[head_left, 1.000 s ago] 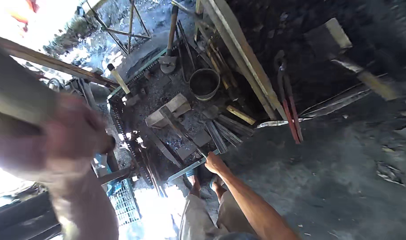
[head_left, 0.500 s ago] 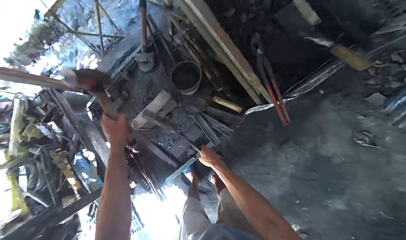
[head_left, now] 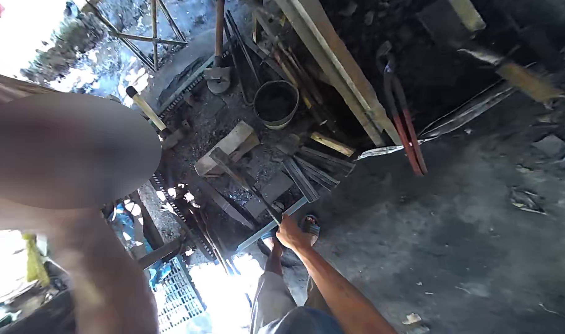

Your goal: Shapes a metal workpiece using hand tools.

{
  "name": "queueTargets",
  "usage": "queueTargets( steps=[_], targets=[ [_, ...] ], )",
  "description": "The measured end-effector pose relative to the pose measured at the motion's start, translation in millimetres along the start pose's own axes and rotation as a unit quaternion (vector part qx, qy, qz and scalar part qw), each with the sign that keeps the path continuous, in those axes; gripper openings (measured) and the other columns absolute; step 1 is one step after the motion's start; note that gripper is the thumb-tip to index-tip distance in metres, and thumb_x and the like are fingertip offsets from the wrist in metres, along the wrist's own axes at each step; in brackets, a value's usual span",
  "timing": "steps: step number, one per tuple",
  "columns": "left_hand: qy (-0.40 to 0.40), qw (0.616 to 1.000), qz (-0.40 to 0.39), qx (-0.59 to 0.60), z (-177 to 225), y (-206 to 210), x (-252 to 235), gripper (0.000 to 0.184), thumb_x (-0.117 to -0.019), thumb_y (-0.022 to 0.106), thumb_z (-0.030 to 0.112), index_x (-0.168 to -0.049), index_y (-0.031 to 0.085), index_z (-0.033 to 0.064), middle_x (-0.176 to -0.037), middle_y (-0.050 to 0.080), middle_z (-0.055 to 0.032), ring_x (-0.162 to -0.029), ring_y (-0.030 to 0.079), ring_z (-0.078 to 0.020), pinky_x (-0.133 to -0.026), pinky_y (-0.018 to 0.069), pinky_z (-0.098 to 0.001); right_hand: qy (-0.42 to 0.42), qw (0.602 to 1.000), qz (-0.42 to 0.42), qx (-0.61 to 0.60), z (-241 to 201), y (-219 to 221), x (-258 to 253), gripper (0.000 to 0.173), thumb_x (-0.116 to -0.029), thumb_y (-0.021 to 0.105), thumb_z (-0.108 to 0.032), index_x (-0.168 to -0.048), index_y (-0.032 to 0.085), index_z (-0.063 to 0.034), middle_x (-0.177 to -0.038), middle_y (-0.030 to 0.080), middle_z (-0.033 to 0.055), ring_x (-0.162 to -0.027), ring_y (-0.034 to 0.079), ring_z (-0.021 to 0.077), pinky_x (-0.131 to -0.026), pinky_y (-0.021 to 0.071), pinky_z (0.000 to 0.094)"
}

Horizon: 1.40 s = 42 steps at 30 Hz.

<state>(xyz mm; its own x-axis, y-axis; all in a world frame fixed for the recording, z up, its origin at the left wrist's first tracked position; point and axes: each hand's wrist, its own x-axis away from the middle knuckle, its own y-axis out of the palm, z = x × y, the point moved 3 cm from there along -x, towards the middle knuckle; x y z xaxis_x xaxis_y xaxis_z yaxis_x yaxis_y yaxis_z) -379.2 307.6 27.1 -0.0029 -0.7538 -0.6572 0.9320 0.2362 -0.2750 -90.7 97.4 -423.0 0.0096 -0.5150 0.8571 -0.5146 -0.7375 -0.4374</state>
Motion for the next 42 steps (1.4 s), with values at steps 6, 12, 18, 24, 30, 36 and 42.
queueTargets(
  steps=[6,12,18,24,30,36,42],
  targets=[
    [-0.578,0.734,-0.185,-0.305,-177,67,291,0.044,-0.0980,0.064,0.029,-0.134,0.056,0.0047,-0.093,0.070,-0.0186,-0.075,0.072,-0.0307,-0.071,0.0611,-0.0554,0.009,1.000,0.009,-0.006,4,16,-4,0.063,-0.0875,0.066,-0.025,-0.143,0.043,-0.0035,-0.117,0.068,0.0201,-0.104,0.071,0.0368,-0.083,0.0590,0.0568],
    [-0.399,0.893,0.043,-0.203,-83,0,152,0.045,-0.0951,0.069,0.033,-0.129,0.055,0.0073,-0.082,0.069,-0.0106,-0.059,0.068,-0.0257,-0.053,0.0617,-0.0491,-0.022,1.000,0.003,-0.017,-36,-14,-1,0.062,-0.0912,0.066,-0.028,-0.141,0.046,0.0026,-0.123,0.065,0.0249,-0.111,0.068,0.0393,-0.090,0.0561,0.0583],
    [-0.211,0.977,0.032,0.030,17,-67,40,0.009,-0.1039,0.053,0.018,-0.106,0.058,0.0114,-0.075,0.060,0.0004,-0.061,0.062,-0.0159,-0.059,0.0584,-0.0340,-0.017,1.000,-0.001,-0.008,-82,-33,-19,0.056,-0.0902,0.065,-0.029,-0.135,0.050,0.0014,-0.125,0.065,0.0236,-0.111,0.068,0.0380,-0.087,0.0569,0.0588],
    [-0.177,0.978,-0.003,-0.108,-50,-12,55,0.018,-0.1032,0.054,0.017,-0.091,0.059,0.0046,-0.072,0.060,-0.0020,-0.062,0.059,-0.0144,-0.060,0.0540,-0.0347,-0.003,1.000,-0.003,-0.008,-84,-15,-24,0.068,-0.0886,0.066,-0.026,-0.146,0.040,0.0010,-0.125,0.065,0.0237,-0.111,0.069,0.0385,-0.088,0.0573,0.0565],
    [-0.547,0.751,-0.158,-0.335,-180,64,269,0.047,-0.0973,0.063,0.032,-0.135,0.055,0.0047,-0.101,0.071,-0.0215,-0.086,0.072,-0.0362,-0.077,0.0592,-0.0622,-0.024,0.999,-0.019,-0.039,-90,-34,-19,0.065,-0.0876,0.068,-0.029,-0.141,0.046,0.0007,-0.122,0.066,0.0236,-0.110,0.068,0.0398,-0.087,0.0561,0.0610],
    [-0.358,0.913,0.058,-0.185,-57,-7,118,0.043,-0.0959,0.072,0.031,-0.130,0.054,0.0111,-0.084,0.068,-0.0069,-0.058,0.067,-0.0226,-0.052,0.0614,-0.0451,-0.054,0.998,-0.029,-0.027,-102,-47,-30,0.044,-0.0909,0.065,-0.029,-0.122,0.060,0.0022,-0.122,0.066,0.0239,-0.112,0.067,0.0384,-0.087,0.0554,0.0615],
    [-0.135,0.986,-0.068,0.073,-7,-46,9,0.020,-0.1072,0.046,0.022,-0.097,0.062,0.0143,-0.078,0.063,0.0056,-0.069,0.064,-0.0111,-0.070,0.0584,-0.0304,-0.056,0.998,-0.025,-0.003,-92,-55,-36,0.043,-0.0917,0.065,-0.028,-0.121,0.059,0.0028,-0.120,0.066,0.0236,-0.111,0.068,0.0378,-0.087,0.0560,0.0588]
  ],
)
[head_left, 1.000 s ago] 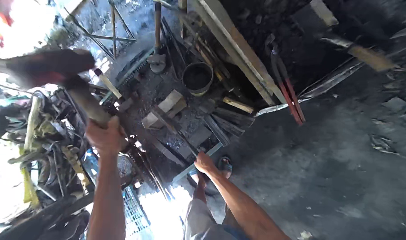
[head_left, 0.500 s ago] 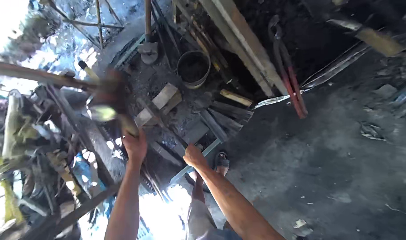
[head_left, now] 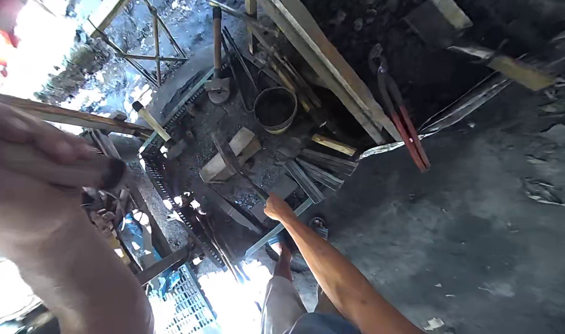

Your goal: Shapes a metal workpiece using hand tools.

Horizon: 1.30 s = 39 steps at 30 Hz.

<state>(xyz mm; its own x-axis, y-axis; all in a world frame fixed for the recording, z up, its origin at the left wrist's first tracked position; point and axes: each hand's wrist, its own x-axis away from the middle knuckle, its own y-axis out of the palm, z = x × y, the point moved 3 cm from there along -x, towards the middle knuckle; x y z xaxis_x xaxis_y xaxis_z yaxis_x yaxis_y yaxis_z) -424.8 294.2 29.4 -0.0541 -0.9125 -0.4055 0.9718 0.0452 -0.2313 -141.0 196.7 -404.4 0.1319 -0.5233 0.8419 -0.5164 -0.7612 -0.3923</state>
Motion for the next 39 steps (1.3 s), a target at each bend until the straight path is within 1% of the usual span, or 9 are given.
queueTargets(
  steps=[2,4,6,8,10,17,24,33,39],
  targets=[
    [0.082,0.990,-0.111,0.025,-27,-8,-20,0.023,-0.1077,0.043,0.019,-0.103,0.063,0.0086,-0.091,0.065,0.0013,-0.083,0.064,-0.0151,-0.080,0.0550,-0.0354,0.007,1.000,0.003,0.009,3,4,-4,0.042,-0.0928,0.063,-0.029,-0.122,0.059,0.0017,-0.119,0.067,0.0227,-0.110,0.068,0.0376,-0.086,0.0564,0.0586],
    [0.053,0.994,0.075,-0.067,-58,48,9,0.018,-0.1040,0.048,0.014,-0.092,0.060,0.0082,-0.077,0.064,0.0001,-0.068,0.064,-0.0150,-0.065,0.0574,-0.0362,0.020,1.000,-0.002,0.013,5,6,-4,0.049,-0.0930,0.063,-0.029,-0.129,0.054,0.0017,-0.122,0.066,0.0230,-0.112,0.068,0.0378,-0.087,0.0563,0.0578],
    [-0.075,0.953,0.169,-0.239,-137,106,87,0.022,-0.1016,0.063,0.022,-0.110,0.057,0.0026,-0.080,0.064,-0.0056,-0.068,0.065,-0.0169,-0.063,0.0598,-0.0389,0.026,1.000,-0.004,0.014,8,2,-4,0.050,-0.0928,0.063,-0.029,-0.131,0.053,0.0013,-0.123,0.066,0.0229,-0.112,0.068,0.0374,-0.088,0.0565,0.0575],
    [-0.290,0.872,0.034,-0.394,-227,131,174,0.042,-0.1001,0.062,0.030,-0.130,0.056,0.0003,-0.092,0.069,-0.0159,-0.079,0.070,-0.0281,-0.073,0.0599,-0.0522,0.019,0.999,-0.012,0.023,11,-3,-2,0.050,-0.0928,0.064,-0.028,-0.131,0.053,0.0019,-0.123,0.065,0.0237,-0.113,0.067,0.0383,-0.088,0.0563,0.0581],
    [-0.445,0.786,-0.116,-0.413,-270,132,194,0.043,-0.0967,0.063,0.025,-0.132,0.055,0.0023,-0.100,0.070,-0.0218,-0.092,0.071,-0.0391,-0.081,0.0567,-0.0632,0.010,0.999,-0.031,0.025,11,-7,2,0.050,-0.0919,0.065,-0.026,-0.130,0.052,0.0031,-0.122,0.065,0.0253,-0.113,0.066,0.0408,-0.086,0.0551,0.0611],
    [-0.428,0.820,-0.021,-0.379,-233,121,193,0.033,-0.0965,0.064,0.027,-0.122,0.058,0.0069,-0.083,0.067,-0.0116,-0.071,0.069,-0.0263,-0.068,0.0598,-0.0528,0.008,1.000,-0.023,0.006,14,0,1,0.048,-0.0900,0.065,-0.027,-0.128,0.054,0.0002,-0.119,0.066,0.0235,-0.110,0.067,0.0388,-0.084,0.0561,0.0594],
    [-0.533,0.738,-0.144,-0.387,-295,114,208,0.038,-0.0943,0.064,0.022,-0.128,0.056,0.0052,-0.098,0.070,-0.0207,-0.083,0.072,-0.0354,-0.073,0.0596,-0.0581,-0.028,0.999,-0.031,0.022,19,0,-10,0.033,-0.0927,0.062,-0.025,-0.113,0.060,0.0013,-0.112,0.066,0.0233,-0.106,0.067,0.0390,-0.083,0.0534,0.0609],
    [-0.548,0.738,-0.119,-0.377,-311,122,220,0.036,-0.0933,0.065,0.020,-0.124,0.055,0.0049,-0.091,0.068,-0.0186,-0.075,0.071,-0.0327,-0.067,0.0603,-0.0539,-0.048,0.999,-0.002,0.015,40,17,-13,0.045,-0.1005,0.055,-0.035,-0.135,0.053,-0.0058,-0.116,0.068,0.0207,-0.110,0.068,0.0389,-0.090,0.0540,0.0600],
    [-0.563,0.749,-0.092,-0.337,-322,124,234,0.038,-0.0956,0.061,0.021,-0.129,0.052,0.0057,-0.091,0.070,-0.0176,-0.070,0.074,-0.0285,-0.065,0.0638,-0.0499,-0.046,0.999,0.024,-0.013,46,46,-10,0.045,-0.1027,0.053,-0.041,-0.133,0.055,-0.0072,-0.112,0.069,0.0183,-0.108,0.068,0.0360,-0.091,0.0550,0.0567]
  ],
)
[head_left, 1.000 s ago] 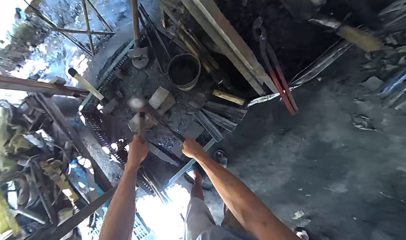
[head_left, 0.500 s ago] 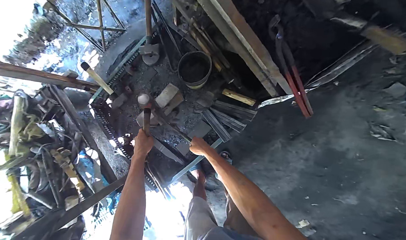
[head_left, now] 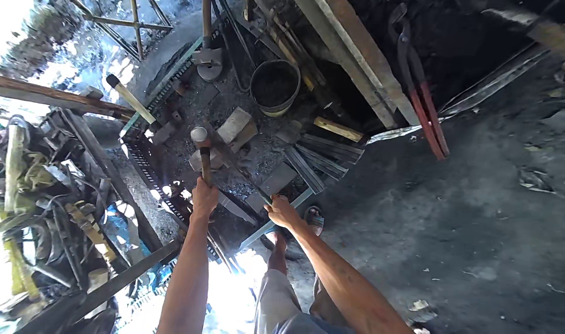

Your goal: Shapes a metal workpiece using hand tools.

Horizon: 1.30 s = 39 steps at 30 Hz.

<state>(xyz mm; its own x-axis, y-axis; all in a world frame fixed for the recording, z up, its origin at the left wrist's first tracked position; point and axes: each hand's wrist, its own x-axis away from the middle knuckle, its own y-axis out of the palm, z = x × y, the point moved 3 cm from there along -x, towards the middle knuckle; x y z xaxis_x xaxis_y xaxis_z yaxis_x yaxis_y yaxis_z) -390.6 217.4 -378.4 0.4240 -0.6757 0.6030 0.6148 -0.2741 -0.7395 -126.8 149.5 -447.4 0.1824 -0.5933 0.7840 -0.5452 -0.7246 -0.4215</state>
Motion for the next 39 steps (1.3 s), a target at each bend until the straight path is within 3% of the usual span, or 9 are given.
queueTargets(
  steps=[3,8,15,20,23,26,29,33,39],
  targets=[
    [-0.008,0.997,0.020,0.070,-3,10,1,0.039,-0.0949,0.063,0.023,-0.129,0.054,0.0061,-0.089,0.069,-0.0170,-0.066,0.071,-0.0283,-0.062,0.0630,-0.0499,0.029,0.999,0.011,-0.007,-5,2,3,0.048,-0.1029,0.050,-0.043,-0.133,0.054,-0.0064,-0.113,0.069,0.0188,-0.108,0.069,0.0359,-0.089,0.0562,0.0564],
    [0.004,0.972,0.012,0.234,6,5,29,0.023,-0.0920,0.067,0.020,-0.106,0.061,0.0024,-0.067,0.065,-0.0119,-0.050,0.065,-0.0242,-0.047,0.0586,-0.0421,0.071,0.997,0.006,-0.024,-12,-9,12,0.043,-0.0930,0.057,-0.032,-0.128,0.055,-0.0065,-0.112,0.068,0.0180,-0.103,0.070,0.0350,-0.082,0.0573,0.0574],
    [0.164,0.952,0.106,0.235,54,-99,122,0.032,-0.0936,0.070,0.023,-0.119,0.061,0.0060,-0.069,0.067,-0.0060,-0.052,0.066,-0.0205,-0.050,0.0610,-0.0412,0.050,0.999,0.005,0.000,7,-20,22,0.043,-0.0916,0.061,-0.028,-0.127,0.057,-0.0039,-0.113,0.068,0.0205,-0.106,0.069,0.0368,-0.086,0.0552,0.0593],
    [0.432,0.816,0.236,0.302,139,-210,175,0.040,-0.0952,0.070,0.022,-0.124,0.051,0.0021,-0.082,0.069,-0.0060,-0.059,0.069,-0.0238,-0.051,0.0630,-0.0447,0.055,0.998,0.007,0.010,17,-19,27,0.047,-0.0925,0.060,-0.029,-0.132,0.054,-0.0028,-0.118,0.067,0.0219,-0.109,0.068,0.0380,-0.088,0.0553,0.0595],
    [0.488,0.765,0.280,0.314,166,-222,171,0.035,-0.0990,0.066,0.020,-0.124,0.047,0.0068,-0.080,0.063,-0.0031,-0.055,0.062,-0.0196,-0.047,0.0582,-0.0385,0.073,0.997,0.004,0.008,20,-13,24,0.050,-0.0926,0.060,-0.029,-0.136,0.051,-0.0059,-0.116,0.068,0.0201,-0.106,0.069,0.0368,-0.085,0.0568,0.0586],
    [0.364,0.857,0.321,0.172,110,-128,120,0.034,-0.1017,0.063,0.028,-0.121,0.055,0.0017,-0.083,0.064,-0.0075,-0.065,0.066,-0.0177,-0.060,0.0603,-0.0404,0.083,0.996,-0.004,0.010,20,-11,22,0.051,-0.0922,0.060,-0.028,-0.137,0.049,-0.0072,-0.116,0.068,0.0202,-0.104,0.070,0.0372,-0.082,0.0574,0.0590],
    [0.105,0.991,0.077,0.025,36,-28,62,0.035,-0.0976,0.061,0.026,-0.124,0.059,0.0032,-0.087,0.069,-0.0141,-0.072,0.069,-0.0246,-0.068,0.0596,-0.0505,0.085,0.996,-0.019,0.023,20,-17,24,0.058,-0.0892,0.063,-0.030,-0.139,0.048,-0.0049,-0.121,0.066,0.0215,-0.107,0.069,0.0394,-0.083,0.0566,0.0617],
    [0.027,0.987,0.039,0.151,52,-66,86,0.031,-0.0957,0.066,0.024,-0.120,0.060,0.0049,-0.075,0.067,-0.0117,-0.056,0.067,-0.0235,-0.053,0.0611,-0.0439,0.068,0.996,-0.039,0.033,15,-3,37,0.067,-0.0874,0.065,-0.031,-0.144,0.045,-0.0027,-0.128,0.063,0.0251,-0.112,0.067,0.0427,-0.085,0.0558,0.0647],
    [0.243,0.914,0.161,0.283,88,-154,163,0.027,-0.0929,0.068,0.021,-0.115,0.059,0.0068,-0.064,0.063,-0.0059,-0.047,0.063,-0.0218,-0.045,0.0584,-0.0402,0.048,0.999,-0.007,0.003,15,-2,40,0.050,-0.0949,0.059,-0.034,-0.134,0.054,-0.0034,-0.117,0.068,0.0214,-0.107,0.069,0.0380,-0.088,0.0565,0.0595]
  ],
)
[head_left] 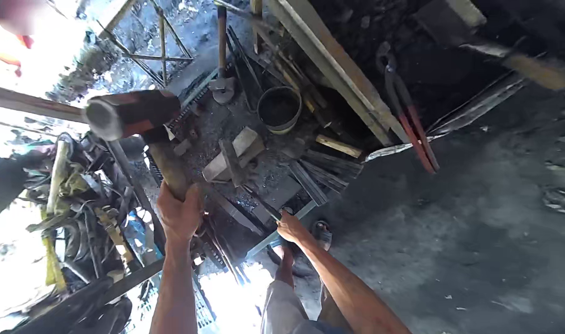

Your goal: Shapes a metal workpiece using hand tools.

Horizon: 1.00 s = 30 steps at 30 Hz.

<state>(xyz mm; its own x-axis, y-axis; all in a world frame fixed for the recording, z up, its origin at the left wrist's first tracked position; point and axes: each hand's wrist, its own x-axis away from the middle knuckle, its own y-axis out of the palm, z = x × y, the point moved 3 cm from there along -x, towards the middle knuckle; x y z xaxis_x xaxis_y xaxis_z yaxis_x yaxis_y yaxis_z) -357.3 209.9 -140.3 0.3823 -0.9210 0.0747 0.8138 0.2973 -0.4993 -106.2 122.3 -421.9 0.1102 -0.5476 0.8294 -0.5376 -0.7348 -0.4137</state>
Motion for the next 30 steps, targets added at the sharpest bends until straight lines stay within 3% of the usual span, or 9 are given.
queueTargets(
  steps=[3,6,12,16,19,23,30],
  targets=[
    [0.054,0.998,0.013,0.027,25,-7,6,0.024,-0.0917,0.069,0.019,-0.110,0.058,0.0073,-0.061,0.061,-0.0052,-0.044,0.061,-0.0222,-0.040,0.0565,-0.0396,-0.012,1.000,0.027,0.004,0,-23,-11,0.047,-0.1028,0.052,-0.042,-0.131,0.057,-0.0058,-0.114,0.069,0.0201,-0.106,0.069,0.0378,-0.087,0.0567,0.0582],
    [0.058,0.997,0.001,0.059,18,2,23,0.024,-0.0900,0.069,0.017,-0.108,0.059,0.0045,-0.060,0.061,-0.0052,-0.043,0.060,-0.0217,-0.040,0.0563,-0.0381,-0.010,0.999,0.039,0.007,0,-40,-24,0.049,-0.1039,0.049,-0.046,-0.132,0.057,-0.0069,-0.115,0.069,0.0202,-0.107,0.069,0.0384,-0.087,0.0564,0.0594],
    [-0.026,0.998,-0.025,0.051,-44,15,68,0.027,-0.0875,0.069,0.016,-0.105,0.058,-0.0007,-0.061,0.062,-0.0059,-0.043,0.061,-0.0213,-0.039,0.0558,-0.0381,-0.042,0.999,0.025,-0.019,-7,-49,-47,0.047,-0.1048,0.050,-0.045,-0.136,0.057,-0.0095,-0.114,0.070,0.0198,-0.109,0.068,0.0386,-0.091,0.0541,0.0601],
    [-0.087,0.996,-0.018,0.021,-70,12,89,0.028,-0.0852,0.071,0.015,-0.107,0.060,0.0007,-0.063,0.063,-0.0056,-0.044,0.061,-0.0212,-0.038,0.0556,-0.0378,-0.051,0.998,0.025,-0.014,-8,-54,-55,0.044,-0.1044,0.053,-0.043,-0.132,0.058,-0.0087,-0.109,0.070,0.0198,-0.104,0.069,0.0392,-0.087,0.0544,0.0613],
    [-0.107,0.994,-0.015,0.026,-82,12,98,0.027,-0.0846,0.071,0.015,-0.106,0.060,0.0010,-0.062,0.062,-0.0059,-0.043,0.061,-0.0208,-0.038,0.0553,-0.0372,-0.058,0.998,0.020,-0.004,-8,-61,-59,0.045,-0.1051,0.053,-0.042,-0.133,0.057,-0.0066,-0.108,0.070,0.0214,-0.103,0.069,0.0403,-0.086,0.0542,0.0610],
    [-0.120,0.991,-0.009,0.066,-88,14,103,0.026,-0.0853,0.069,0.014,-0.105,0.060,-0.0002,-0.060,0.061,-0.0070,-0.042,0.060,-0.0216,-0.037,0.0544,-0.0371,-0.083,0.996,0.030,-0.014,-7,-62,-72,0.040,-0.1047,0.055,-0.040,-0.124,0.059,-0.0052,-0.098,0.069,0.0204,-0.094,0.069,0.0392,-0.080,0.0543,0.0609],
    [-0.158,0.986,0.003,0.050,-107,3,120,0.029,-0.0850,0.070,0.015,-0.107,0.060,-0.0008,-0.061,0.062,-0.0086,-0.042,0.060,-0.0228,-0.038,0.0555,-0.0385,-0.073,0.996,0.047,0.001,-18,-61,-83,0.042,-0.1047,0.055,-0.040,-0.127,0.058,-0.0050,-0.097,0.069,0.0203,-0.093,0.070,0.0394,-0.079,0.0551,0.0611]
  ],
)
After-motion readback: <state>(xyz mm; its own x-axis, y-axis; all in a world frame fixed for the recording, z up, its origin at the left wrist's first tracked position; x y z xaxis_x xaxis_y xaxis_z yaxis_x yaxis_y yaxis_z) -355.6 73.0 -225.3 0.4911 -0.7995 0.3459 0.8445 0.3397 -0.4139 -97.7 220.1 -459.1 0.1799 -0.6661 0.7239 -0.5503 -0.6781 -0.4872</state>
